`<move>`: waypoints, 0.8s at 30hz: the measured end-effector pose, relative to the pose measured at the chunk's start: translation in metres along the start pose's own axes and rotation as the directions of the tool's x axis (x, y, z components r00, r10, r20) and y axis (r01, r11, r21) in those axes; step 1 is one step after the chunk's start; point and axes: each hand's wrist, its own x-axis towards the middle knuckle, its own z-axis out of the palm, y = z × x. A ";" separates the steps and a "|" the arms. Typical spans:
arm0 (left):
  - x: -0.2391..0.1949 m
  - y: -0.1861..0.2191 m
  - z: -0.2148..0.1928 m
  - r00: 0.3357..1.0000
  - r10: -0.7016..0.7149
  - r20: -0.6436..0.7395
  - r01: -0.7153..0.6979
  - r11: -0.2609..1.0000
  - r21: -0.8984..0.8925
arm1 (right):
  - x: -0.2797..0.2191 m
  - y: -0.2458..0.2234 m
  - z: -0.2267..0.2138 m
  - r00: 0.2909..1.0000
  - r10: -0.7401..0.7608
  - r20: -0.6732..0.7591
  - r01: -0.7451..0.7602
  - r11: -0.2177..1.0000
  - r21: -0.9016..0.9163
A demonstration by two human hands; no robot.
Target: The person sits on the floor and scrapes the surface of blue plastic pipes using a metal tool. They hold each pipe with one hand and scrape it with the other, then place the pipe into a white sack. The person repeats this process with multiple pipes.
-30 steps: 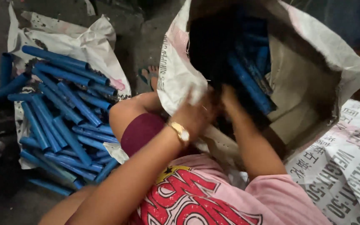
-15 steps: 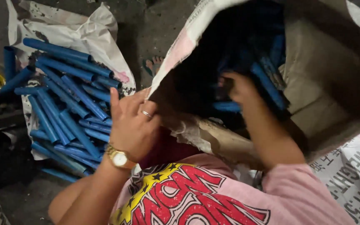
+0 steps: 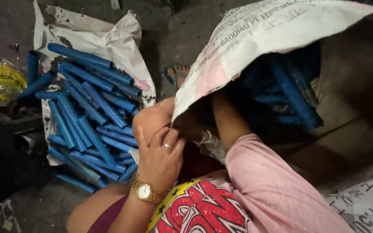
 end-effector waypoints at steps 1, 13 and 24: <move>0.003 0.005 -0.008 0.999 -0.036 0.011 0.036 0.999 -0.013 | -0.005 -0.005 0.000 1.000 -0.004 -0.001 0.004 1.000 -0.003; -0.011 0.019 -0.007 0.999 -0.015 0.030 0.015 1.000 0.007 | -0.011 0.000 -0.064 0.998 -0.003 -0.057 0.005 0.999 0.031; 0.009 0.036 0.006 0.999 -0.015 0.041 0.031 0.913 -0.408 | -0.182 -0.002 -0.149 0.955 -0.253 0.156 0.162 0.883 0.440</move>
